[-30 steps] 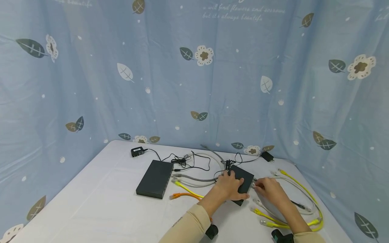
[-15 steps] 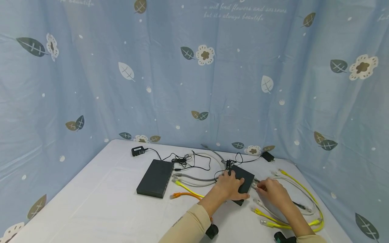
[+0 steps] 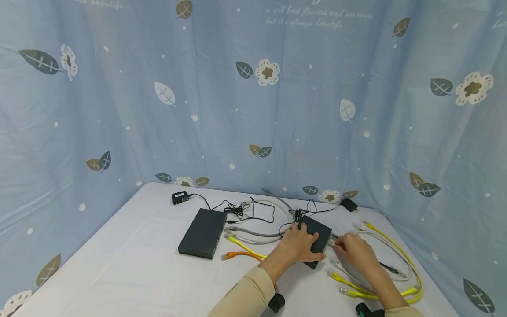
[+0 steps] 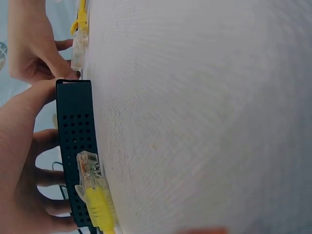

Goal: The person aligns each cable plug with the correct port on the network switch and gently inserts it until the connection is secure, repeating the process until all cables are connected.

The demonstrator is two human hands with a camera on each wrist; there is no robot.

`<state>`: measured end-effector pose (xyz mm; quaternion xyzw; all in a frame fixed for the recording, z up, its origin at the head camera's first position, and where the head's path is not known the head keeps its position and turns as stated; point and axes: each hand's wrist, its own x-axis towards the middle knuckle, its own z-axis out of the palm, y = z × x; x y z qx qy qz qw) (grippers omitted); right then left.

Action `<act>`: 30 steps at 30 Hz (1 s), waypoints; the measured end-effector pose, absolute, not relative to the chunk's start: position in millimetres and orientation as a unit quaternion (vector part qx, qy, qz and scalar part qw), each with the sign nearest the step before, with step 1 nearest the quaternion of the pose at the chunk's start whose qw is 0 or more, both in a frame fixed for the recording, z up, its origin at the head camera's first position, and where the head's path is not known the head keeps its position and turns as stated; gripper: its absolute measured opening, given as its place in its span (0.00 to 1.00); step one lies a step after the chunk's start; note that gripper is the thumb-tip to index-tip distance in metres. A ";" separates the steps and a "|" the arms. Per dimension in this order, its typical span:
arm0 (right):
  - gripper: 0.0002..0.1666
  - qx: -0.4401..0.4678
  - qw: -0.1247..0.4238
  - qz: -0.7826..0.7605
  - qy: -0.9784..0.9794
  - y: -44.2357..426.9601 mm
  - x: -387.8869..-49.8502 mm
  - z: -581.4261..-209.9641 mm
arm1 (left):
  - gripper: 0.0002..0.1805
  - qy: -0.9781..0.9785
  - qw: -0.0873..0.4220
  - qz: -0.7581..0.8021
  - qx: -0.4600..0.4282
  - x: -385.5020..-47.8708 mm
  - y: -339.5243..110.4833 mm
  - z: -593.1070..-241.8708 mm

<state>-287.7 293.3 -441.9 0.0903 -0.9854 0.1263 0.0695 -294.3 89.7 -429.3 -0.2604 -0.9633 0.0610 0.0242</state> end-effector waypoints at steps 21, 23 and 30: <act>0.02 0.080 0.076 0.132 -0.985 290.4 -287.6 -442.3 | 0.40 -0.966 0.006 0.024 -0.259 -296.4 90.5 -428.5; 0.02 0.078 0.077 0.131 -0.985 289.9 -287.3 -442.3 | 0.40 -0.966 -0.001 0.016 -0.257 -296.8 91.2 -428.1; 0.03 0.080 0.083 0.127 -0.985 289.5 -287.0 -441.3 | 0.39 -0.963 -0.005 0.000 -0.268 -300.0 90.8 -431.9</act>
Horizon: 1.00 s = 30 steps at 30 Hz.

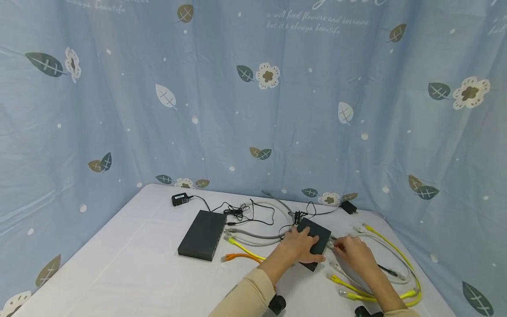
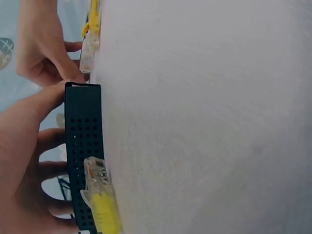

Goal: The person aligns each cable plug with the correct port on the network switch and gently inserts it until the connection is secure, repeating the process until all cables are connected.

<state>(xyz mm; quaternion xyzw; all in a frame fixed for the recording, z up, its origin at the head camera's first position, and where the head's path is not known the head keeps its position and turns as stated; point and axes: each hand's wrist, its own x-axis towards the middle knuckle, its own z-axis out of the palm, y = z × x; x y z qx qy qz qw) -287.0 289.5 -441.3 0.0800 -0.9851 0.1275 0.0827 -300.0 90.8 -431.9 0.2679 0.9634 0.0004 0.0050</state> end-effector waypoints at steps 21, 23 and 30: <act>0.03 0.114 0.081 0.138 -0.981 294.9 -290.1 -443.9 | 0.39 0.958 0.011 -0.009 0.287 -297.6 86.5 -433.4; 0.03 0.115 0.080 0.133 -0.981 294.4 -289.9 -443.6 | 0.39 0.958 0.008 -0.010 0.287 -297.2 86.2 -434.7; 0.03 0.115 0.076 0.128 -0.982 291.6 -291.2 -445.4 | 0.38 0.957 0.002 -0.003 0.288 -296.9 84.8 -434.3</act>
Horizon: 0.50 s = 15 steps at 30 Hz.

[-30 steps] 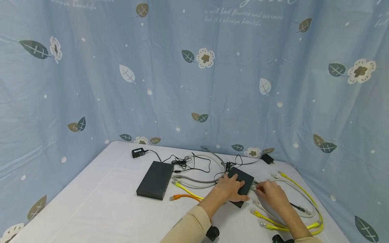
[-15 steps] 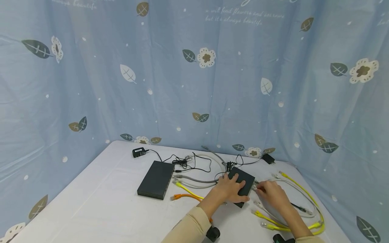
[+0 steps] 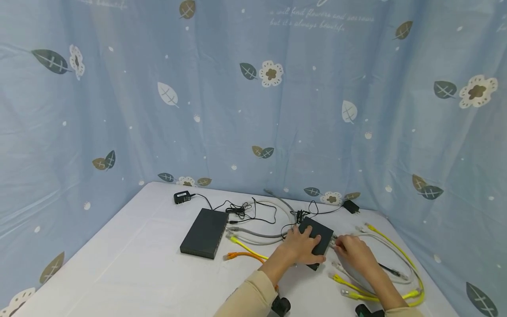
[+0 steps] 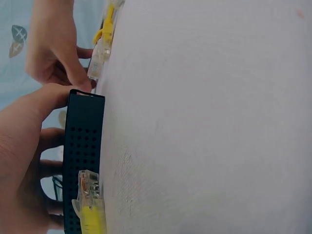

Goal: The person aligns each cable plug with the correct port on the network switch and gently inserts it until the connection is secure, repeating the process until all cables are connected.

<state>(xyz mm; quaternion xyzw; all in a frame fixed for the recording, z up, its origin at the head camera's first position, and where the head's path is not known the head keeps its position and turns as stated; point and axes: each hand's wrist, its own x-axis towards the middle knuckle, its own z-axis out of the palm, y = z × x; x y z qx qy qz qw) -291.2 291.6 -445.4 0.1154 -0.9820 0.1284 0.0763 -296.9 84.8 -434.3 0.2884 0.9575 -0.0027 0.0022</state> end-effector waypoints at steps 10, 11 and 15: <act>0.04 0.111 0.071 0.128 -0.983 289.5 -290.7 -443.3 | 0.37 0.957 -0.014 -0.012 0.289 -298.0 86.0 -435.0; 0.05 0.111 0.069 0.127 -0.983 289.3 -290.6 -443.0 | 0.37 0.957 -0.015 -0.013 0.290 -298.0 86.3 -435.0; 0.04 0.111 0.065 0.125 -0.984 289.0 -289.9 -441.5 | 0.38 0.956 -0.018 -0.010 0.292 -297.8 86.7 -435.7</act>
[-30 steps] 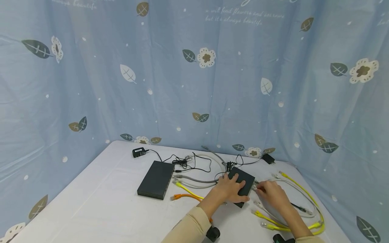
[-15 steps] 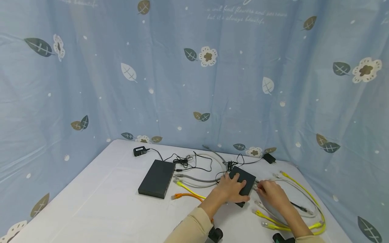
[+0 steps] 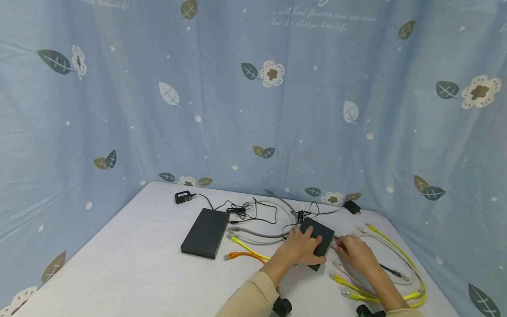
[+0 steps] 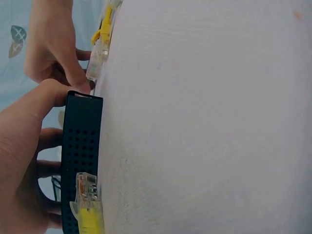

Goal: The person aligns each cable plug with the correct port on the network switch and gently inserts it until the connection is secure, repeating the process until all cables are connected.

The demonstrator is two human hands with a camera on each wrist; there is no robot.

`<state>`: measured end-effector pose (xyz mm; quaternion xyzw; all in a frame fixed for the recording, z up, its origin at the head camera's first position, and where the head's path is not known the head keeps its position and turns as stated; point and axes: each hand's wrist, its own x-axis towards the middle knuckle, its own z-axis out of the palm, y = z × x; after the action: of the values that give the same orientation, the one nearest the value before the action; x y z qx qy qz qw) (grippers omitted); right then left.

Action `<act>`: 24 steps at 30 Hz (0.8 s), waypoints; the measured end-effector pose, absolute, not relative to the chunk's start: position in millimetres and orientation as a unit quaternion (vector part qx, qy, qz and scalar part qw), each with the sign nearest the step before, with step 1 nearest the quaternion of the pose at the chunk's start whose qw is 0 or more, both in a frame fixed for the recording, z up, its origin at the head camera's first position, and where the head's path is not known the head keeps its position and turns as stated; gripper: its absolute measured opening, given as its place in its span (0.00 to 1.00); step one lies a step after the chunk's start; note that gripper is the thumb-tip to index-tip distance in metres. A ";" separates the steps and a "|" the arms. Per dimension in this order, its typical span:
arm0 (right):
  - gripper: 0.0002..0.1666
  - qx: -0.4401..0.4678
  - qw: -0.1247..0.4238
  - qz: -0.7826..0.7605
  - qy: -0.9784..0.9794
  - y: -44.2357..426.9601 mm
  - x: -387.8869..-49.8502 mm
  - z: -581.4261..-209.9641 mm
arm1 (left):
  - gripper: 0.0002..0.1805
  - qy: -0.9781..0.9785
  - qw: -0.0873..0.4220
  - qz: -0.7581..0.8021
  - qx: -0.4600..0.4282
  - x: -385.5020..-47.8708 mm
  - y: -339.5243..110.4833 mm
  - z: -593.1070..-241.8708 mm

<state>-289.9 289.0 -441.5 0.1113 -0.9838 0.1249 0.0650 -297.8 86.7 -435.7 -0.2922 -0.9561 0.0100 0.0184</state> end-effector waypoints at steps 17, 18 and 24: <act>0.07 0.125 0.083 0.122 -0.981 291.5 -290.0 -444.0 | 0.37 -0.955 0.029 0.039 -0.293 -299.8 90.9 -435.8; 0.07 0.126 0.083 0.122 -0.981 291.5 -290.4 -443.5 | 0.37 -0.955 0.030 0.041 -0.294 -300.0 90.8 -435.8; 0.05 0.132 0.078 0.110 -0.982 290.7 -293.8 -444.3 | 0.37 -0.953 0.031 0.046 -0.297 -300.7 90.0 -437.1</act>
<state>-293.8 290.7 -444.3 0.1321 -0.9820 0.1101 0.0780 -300.7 90.0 -437.1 -0.2968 -0.9533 0.0461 0.0308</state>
